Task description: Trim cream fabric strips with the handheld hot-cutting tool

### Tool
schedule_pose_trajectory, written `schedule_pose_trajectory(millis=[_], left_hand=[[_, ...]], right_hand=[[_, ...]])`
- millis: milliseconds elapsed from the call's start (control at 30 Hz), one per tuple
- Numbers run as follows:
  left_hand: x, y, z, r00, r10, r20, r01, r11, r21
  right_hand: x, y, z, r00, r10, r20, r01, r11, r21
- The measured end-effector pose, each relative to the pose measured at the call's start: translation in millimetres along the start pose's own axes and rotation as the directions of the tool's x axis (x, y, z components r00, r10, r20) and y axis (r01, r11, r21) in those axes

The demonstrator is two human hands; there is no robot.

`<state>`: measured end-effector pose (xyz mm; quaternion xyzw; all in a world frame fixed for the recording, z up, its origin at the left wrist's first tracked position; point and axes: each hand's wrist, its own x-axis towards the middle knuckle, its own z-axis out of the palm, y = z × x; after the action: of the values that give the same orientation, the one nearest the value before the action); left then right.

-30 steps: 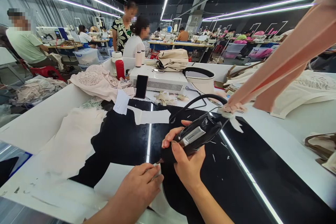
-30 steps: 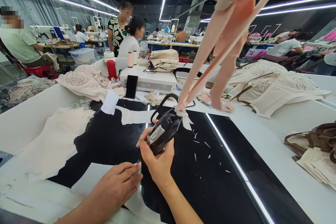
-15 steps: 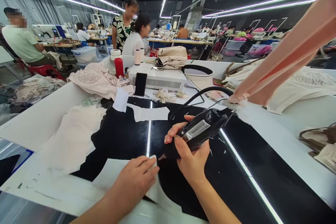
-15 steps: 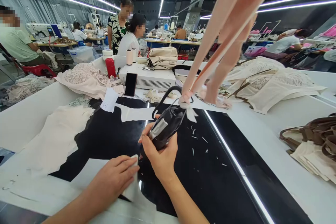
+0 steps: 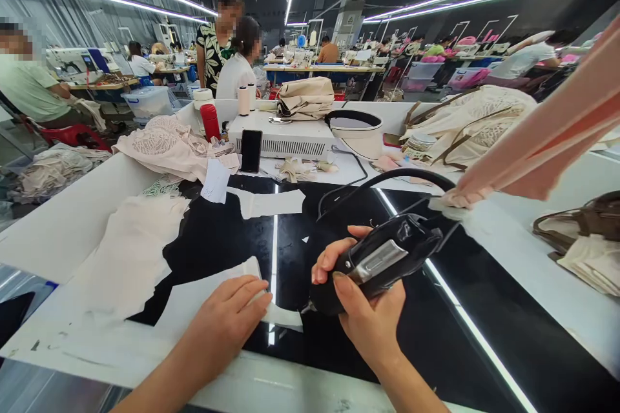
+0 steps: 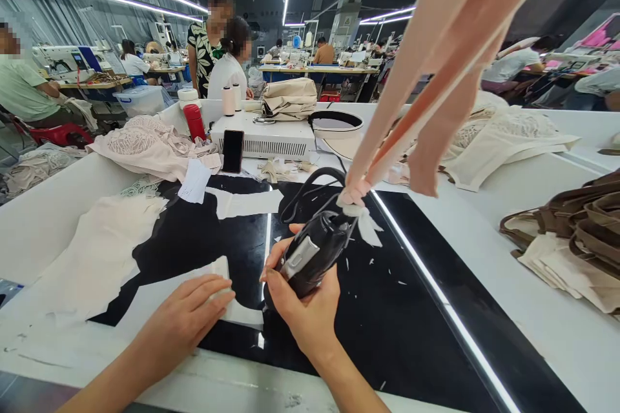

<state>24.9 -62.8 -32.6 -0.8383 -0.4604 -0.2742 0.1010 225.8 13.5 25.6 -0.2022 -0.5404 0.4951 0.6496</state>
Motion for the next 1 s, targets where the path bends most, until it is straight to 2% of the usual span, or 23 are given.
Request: schedule_pose_trajectory(millis=[133,233,500,1000], left_hand=[[3,19,1.4,0.996,0.091,0.016,-0.089,0.989,-0.115],[5,25,7.0,0.991,0.12,0.053,-0.112,0.984,-0.138],[7,22,17.0,0.989,0.101,0.11,-0.092,0.992,-0.081],[4,19,15.6,0.983,0.098,0.154,-0.096,0.995,-0.02]], right_hand=[[-3,3,1,1.0,0.009,0.007,-0.009,1.0,0.006],[-4,4,2,1.0,0.009,0.008,-0.009,1.0,-0.004],[-5,3,4,1.0,0.008,0.005,-0.008,1.0,0.005],[-4,3,3,1.0,0.028,0.012,-0.028,0.999,-0.016]])
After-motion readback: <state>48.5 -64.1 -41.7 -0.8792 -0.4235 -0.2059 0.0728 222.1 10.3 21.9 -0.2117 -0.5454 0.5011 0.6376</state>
